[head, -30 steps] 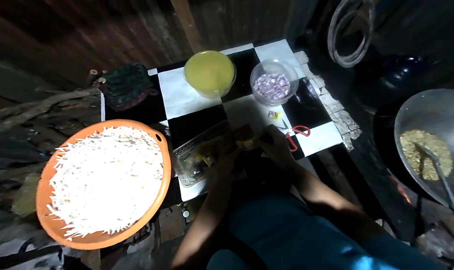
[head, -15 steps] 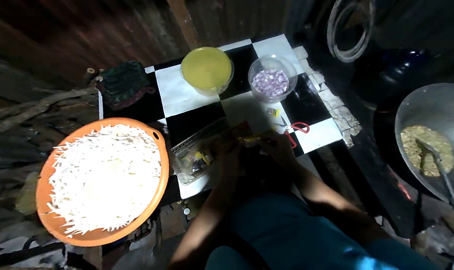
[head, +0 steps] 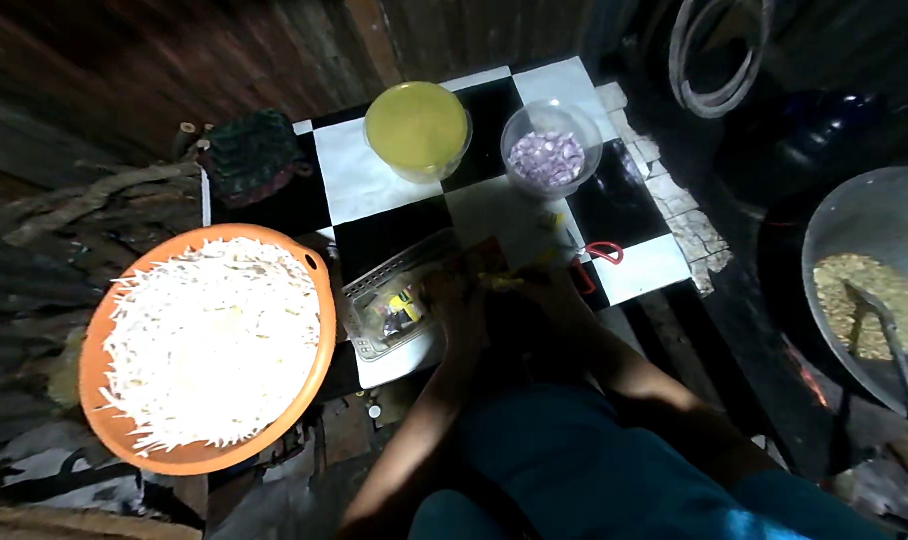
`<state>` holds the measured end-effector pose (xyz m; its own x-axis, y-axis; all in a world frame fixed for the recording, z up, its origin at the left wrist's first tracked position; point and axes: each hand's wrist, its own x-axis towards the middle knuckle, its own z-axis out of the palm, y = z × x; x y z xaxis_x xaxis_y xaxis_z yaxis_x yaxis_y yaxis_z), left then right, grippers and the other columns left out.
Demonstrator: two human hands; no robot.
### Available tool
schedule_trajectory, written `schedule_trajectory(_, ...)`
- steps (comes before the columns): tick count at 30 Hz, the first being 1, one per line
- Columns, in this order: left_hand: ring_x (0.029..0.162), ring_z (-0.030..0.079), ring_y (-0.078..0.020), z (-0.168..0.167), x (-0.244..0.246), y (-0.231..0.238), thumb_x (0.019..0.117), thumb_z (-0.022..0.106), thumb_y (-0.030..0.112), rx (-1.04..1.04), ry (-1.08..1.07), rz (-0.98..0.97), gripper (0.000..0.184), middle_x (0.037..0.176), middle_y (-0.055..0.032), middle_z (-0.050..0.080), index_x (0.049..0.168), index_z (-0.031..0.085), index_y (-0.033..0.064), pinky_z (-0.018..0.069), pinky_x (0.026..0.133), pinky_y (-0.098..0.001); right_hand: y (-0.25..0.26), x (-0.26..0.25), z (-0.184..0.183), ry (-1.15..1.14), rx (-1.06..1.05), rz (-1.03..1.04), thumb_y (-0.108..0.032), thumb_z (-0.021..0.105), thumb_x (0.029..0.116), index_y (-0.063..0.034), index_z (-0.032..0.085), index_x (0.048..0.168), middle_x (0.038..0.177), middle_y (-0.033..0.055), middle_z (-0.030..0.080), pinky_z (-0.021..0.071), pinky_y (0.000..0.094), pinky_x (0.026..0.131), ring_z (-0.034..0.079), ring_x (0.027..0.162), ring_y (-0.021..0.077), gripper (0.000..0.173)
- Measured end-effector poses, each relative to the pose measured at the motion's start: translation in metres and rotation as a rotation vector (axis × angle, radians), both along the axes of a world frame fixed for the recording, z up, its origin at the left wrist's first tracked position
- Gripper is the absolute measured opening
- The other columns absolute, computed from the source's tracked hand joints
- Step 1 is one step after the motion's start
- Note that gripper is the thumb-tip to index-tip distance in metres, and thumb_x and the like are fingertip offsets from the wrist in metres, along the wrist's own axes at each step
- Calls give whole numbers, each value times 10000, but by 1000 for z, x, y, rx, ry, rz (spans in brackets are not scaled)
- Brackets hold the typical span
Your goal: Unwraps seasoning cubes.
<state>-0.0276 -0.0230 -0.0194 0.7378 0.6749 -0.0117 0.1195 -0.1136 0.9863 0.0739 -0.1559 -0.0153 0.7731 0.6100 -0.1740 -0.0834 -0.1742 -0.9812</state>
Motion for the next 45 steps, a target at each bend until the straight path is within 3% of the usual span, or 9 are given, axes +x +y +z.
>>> schedule_trajectory(7, 809, 630, -143, 14, 2, -8, 1012, 620, 118, 250, 100, -33, 165, 909, -109, 665, 1040, 683, -32, 545, 772, -339, -3, 5, -5, 316, 99, 43, -72, 635, 968, -21, 643, 1093, 862, 2, 657, 565, 226, 658, 626, 711, 36, 135)
schedule_trajectory(11, 785, 611, -149, 23, 3, -13, 1028, 601, 143, 235, 147, -93, 187, 902, -106, 650, 1067, 663, -30, 530, 750, -336, -8, 10, 6, 373, 7, 77, -88, 552, 1020, 27, 589, 1245, 1023, 85, 650, 565, 297, 777, 631, 864, 105, 255)
schedule_trajectory(15, 754, 625, -144, 18, 2, -14, 1034, 602, 196, 213, 193, -57, 200, 881, -75, 658, 1097, 668, 18, 549, 720, -359, -15, 15, 7, 211, -38, 77, -83, 554, 1026, 16, 635, 1172, 971, 57, 669, 560, 264, 745, 626, 817, 80, 194)
schedule_trajectory(22, 751, 608, -168, 27, 5, -13, 1047, 579, 195, 333, 190, -129, 208, 857, -97, 624, 1033, 642, -3, 534, 713, -360, -16, 16, -2, 431, 216, 120, -59, 547, 1024, -29, 589, 1272, 1040, 63, 695, 607, 310, 765, 686, 871, 126, 253)
schedule_trajectory(25, 1082, 665, -315, 38, 10, -13, 1045, 570, 164, 489, 334, -267, 256, 1153, -203, 685, 1176, 687, -23, 524, 975, -506, -15, 15, -4, 550, 244, 129, -111, 479, 1060, -78, 551, 1340, 1016, 29, 682, 587, 269, 734, 671, 838, 93, 291)
schedule_trajectory(29, 1202, 623, -371, 36, 14, -13, 1045, 576, 190, 706, 375, -361, 267, 1342, -212, 614, 1225, 680, 24, 517, 996, -554, -15, 14, -19, 683, 311, 110, -148, 466, 1068, -76, 545, 1317, 967, 58, 691, 599, 313, 728, 686, 811, 139, 271)
schedule_trajectory(33, 1000, 681, -346, 43, 16, -16, 1031, 559, 106, 732, 230, -296, 215, 1128, -229, 668, 1147, 647, -52, 565, 878, -510, -17, 15, -16, 564, 197, 54, -72, 530, 1041, -47, 558, 1245, 943, 39, 668, 599, 289, 722, 671, 782, 110, 208)
schedule_trajectory(40, 856, 681, -298, 44, 20, -21, 1029, 597, 134, 579, 252, -189, 252, 990, -190, 670, 1223, 586, -27, 577, 788, -474, -21, 14, -14, 469, 240, 35, 2, 560, 994, -39, 585, 1199, 951, 42, 665, 586, 286, 695, 648, 761, 106, 211)
schedule_trajectory(45, 980, 681, -230, 32, 21, -12, 987, 685, 196, 172, 267, -210, 363, 1091, -157, 690, 1283, 605, 2, 571, 888, -442, -19, 15, -9, 382, 244, -38, 2, 622, 963, -8, 609, 1182, 983, 72, 679, 619, 337, 741, 682, 815, 146, 219)
